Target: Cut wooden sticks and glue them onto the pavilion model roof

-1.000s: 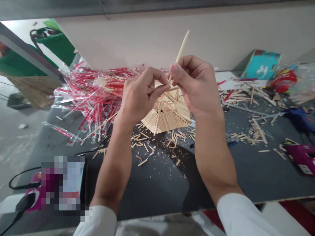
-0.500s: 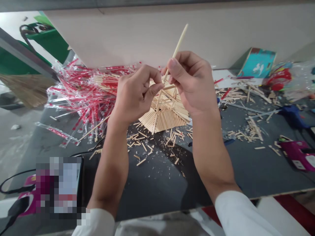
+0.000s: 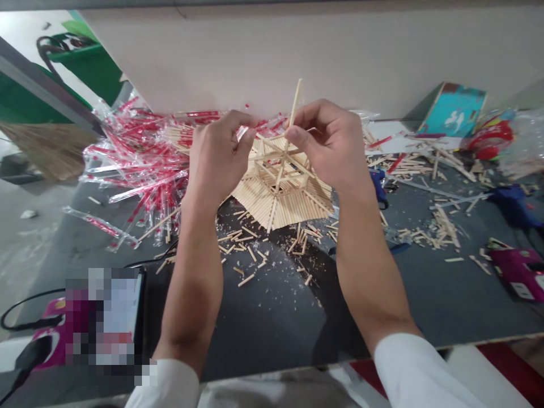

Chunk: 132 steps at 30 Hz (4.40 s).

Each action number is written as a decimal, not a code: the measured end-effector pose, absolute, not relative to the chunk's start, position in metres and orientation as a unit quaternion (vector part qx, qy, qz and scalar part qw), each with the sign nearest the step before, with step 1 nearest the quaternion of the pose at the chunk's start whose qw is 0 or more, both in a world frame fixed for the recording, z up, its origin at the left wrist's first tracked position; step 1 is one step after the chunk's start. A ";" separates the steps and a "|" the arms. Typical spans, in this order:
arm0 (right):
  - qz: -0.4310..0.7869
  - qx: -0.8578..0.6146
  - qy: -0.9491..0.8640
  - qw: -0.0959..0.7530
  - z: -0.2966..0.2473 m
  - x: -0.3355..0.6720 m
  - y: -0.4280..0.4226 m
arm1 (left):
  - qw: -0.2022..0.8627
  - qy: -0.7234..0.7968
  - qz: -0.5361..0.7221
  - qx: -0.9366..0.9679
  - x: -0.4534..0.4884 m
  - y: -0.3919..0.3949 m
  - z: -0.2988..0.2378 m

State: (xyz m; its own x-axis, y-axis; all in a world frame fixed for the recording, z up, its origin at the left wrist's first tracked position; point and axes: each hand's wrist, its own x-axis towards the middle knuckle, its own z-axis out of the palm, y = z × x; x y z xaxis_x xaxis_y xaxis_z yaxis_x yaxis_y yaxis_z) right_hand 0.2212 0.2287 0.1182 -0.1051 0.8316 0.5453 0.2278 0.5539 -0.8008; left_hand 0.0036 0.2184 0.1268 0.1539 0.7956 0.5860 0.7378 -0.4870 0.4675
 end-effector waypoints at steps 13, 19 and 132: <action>0.324 -0.380 -0.682 0.534 0.115 0.223 0.229 | 0.058 0.453 0.388 0.800 0.018 0.210 0.132; 0.328 -0.380 -0.686 0.526 0.115 0.223 0.228 | 0.043 0.458 0.381 0.802 0.018 0.211 0.129; 0.244 -0.398 -0.733 0.495 0.117 0.225 0.227 | 0.083 0.473 0.355 0.802 0.018 0.206 0.138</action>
